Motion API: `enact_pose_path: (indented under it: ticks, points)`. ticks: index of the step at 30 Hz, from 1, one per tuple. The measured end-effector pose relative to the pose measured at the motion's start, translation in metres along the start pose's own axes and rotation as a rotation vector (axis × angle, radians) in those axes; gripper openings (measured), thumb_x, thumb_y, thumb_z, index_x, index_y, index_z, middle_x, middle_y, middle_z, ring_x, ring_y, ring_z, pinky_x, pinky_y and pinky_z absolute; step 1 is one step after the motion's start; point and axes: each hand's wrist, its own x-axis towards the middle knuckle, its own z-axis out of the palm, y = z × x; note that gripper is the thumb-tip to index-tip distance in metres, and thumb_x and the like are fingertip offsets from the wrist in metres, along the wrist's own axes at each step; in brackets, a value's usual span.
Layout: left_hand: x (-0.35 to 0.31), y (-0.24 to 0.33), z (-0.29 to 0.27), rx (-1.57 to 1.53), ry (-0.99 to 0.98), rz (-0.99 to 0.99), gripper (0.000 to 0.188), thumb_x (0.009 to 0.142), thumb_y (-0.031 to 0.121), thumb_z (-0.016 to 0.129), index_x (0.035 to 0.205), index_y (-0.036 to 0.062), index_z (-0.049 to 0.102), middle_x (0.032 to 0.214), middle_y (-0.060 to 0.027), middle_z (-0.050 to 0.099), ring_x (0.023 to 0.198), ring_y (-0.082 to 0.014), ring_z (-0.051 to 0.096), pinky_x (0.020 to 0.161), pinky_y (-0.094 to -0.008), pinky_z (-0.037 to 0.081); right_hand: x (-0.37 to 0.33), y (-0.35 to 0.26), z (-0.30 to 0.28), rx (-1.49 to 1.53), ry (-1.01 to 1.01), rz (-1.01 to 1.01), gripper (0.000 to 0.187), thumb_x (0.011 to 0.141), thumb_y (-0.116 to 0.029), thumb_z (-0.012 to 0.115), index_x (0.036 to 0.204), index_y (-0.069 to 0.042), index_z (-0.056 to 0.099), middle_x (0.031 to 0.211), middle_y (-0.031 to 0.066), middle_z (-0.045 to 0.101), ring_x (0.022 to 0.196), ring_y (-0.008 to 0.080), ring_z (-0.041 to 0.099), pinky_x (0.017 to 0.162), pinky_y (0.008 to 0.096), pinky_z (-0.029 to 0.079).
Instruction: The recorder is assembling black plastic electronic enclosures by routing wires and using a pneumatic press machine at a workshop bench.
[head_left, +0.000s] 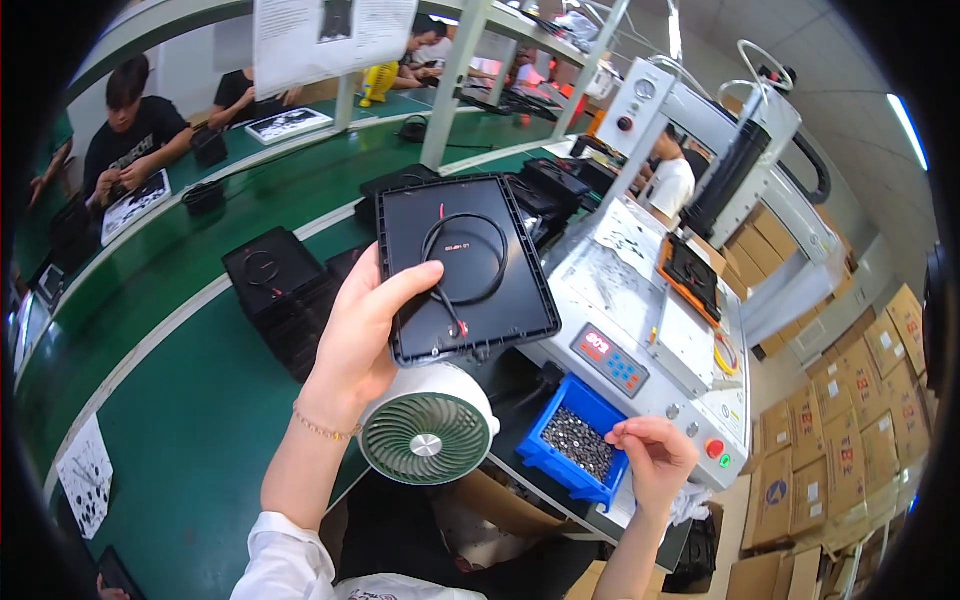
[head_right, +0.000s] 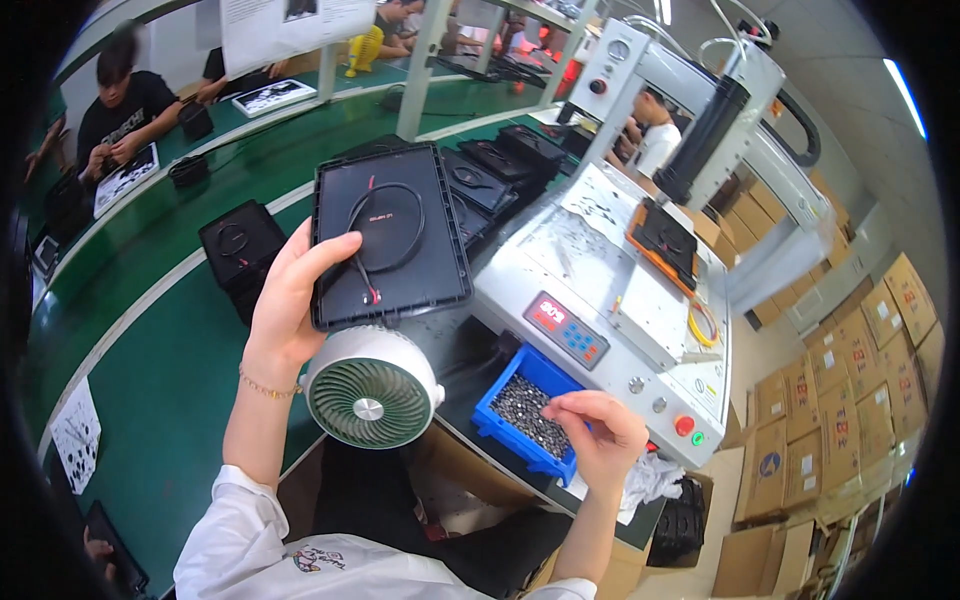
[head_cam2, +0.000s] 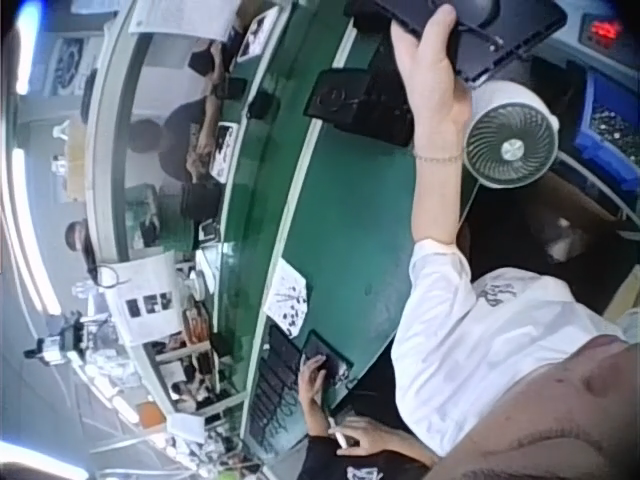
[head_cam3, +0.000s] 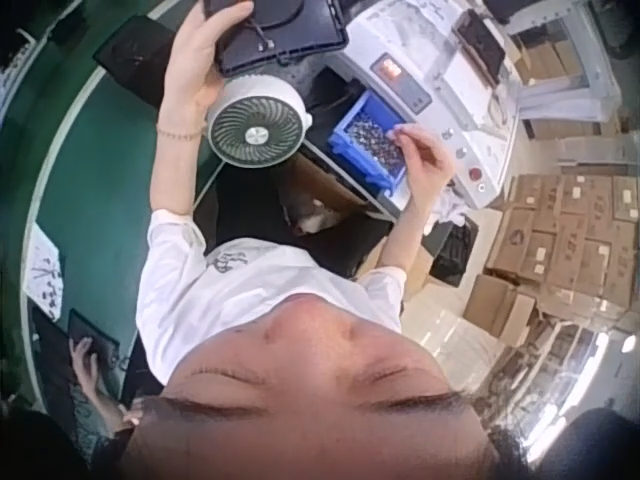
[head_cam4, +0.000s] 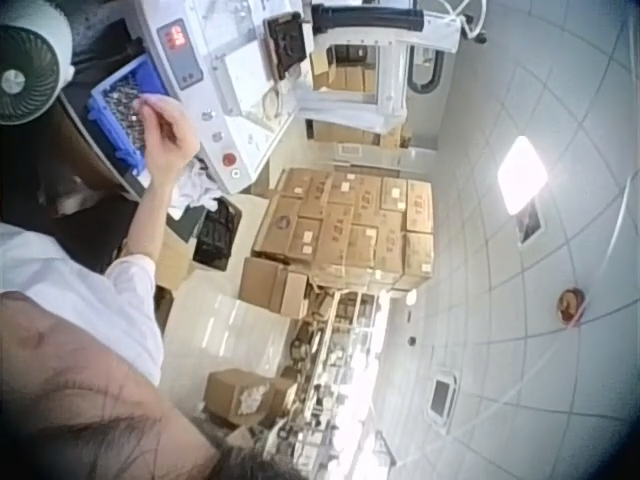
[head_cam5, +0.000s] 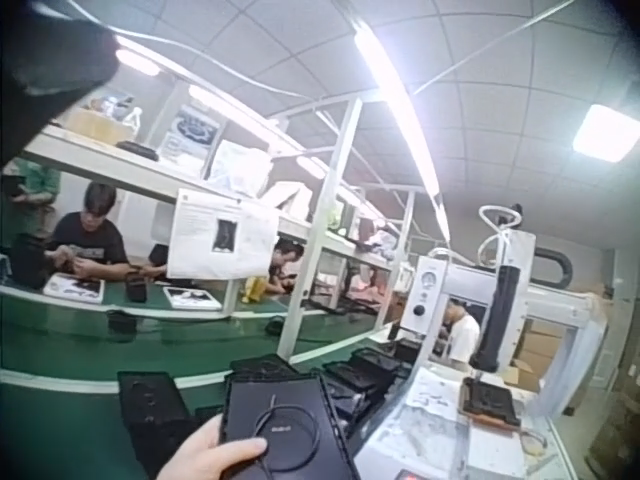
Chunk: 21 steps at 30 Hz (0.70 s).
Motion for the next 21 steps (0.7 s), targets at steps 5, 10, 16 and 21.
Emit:
enact_pose_path:
  ticks: [5,10,16,21]
  points:
    - [-0.024,-0.019,0.022,0.078,-0.046,0.104,0.042,0.086,-0.005,0.058,0.126,-0.0015,0.042,0.114,-0.0110,0.060,0.099,-0.0154,0.061,0.086,-0.0293,0.053,0.015,-0.035,0.027,0.190,-0.099,-0.024,0.023,0.081,0.020,0.056,0.102,0.011,0.059,0.092,0.0225,0.067,0.085,0.0288,0.070,0.075,0.0355,0.059]
    - [-0.038,-0.036,0.032,0.143,-0.092,0.118,0.043,0.087,-0.006,0.057,0.126,-0.0017,0.041,0.116,-0.0106,0.059,0.103,-0.0147,0.059,0.089,-0.0284,0.050,0.017,-0.039,0.036,0.248,-0.141,-0.002,0.017,0.085,0.016,0.054,0.100,0.011,0.060,0.094,0.0224,0.068,0.086,0.0307,0.070,0.074,0.0348,0.060]
    - [-0.042,-0.042,0.033,0.183,-0.122,0.167,0.045,0.086,-0.008,0.057,0.127,-0.0014,0.039,0.118,-0.0110,0.057,0.106,-0.0148,0.058,0.090,-0.0284,0.049,0.013,-0.037,0.041,-0.038,-0.127,-0.135,0.017,0.078,0.012,0.065,0.093,0.004,0.067,0.089,0.0139,0.068,0.079,0.0200,0.067,0.067,0.0268,0.055]
    - [-0.042,-0.049,0.033,0.231,-0.141,0.193,0.047,0.087,-0.009,0.056,0.128,-0.0011,0.036,0.117,-0.0110,0.057,0.105,-0.0145,0.058,0.089,-0.0285,0.050,0.017,-0.046,0.051,-0.343,-0.248,-0.276,0.020,0.068,0.006,0.075,0.087,0.000,0.071,0.084,0.0103,0.066,0.068,0.0186,0.062,0.059,0.0249,0.048]
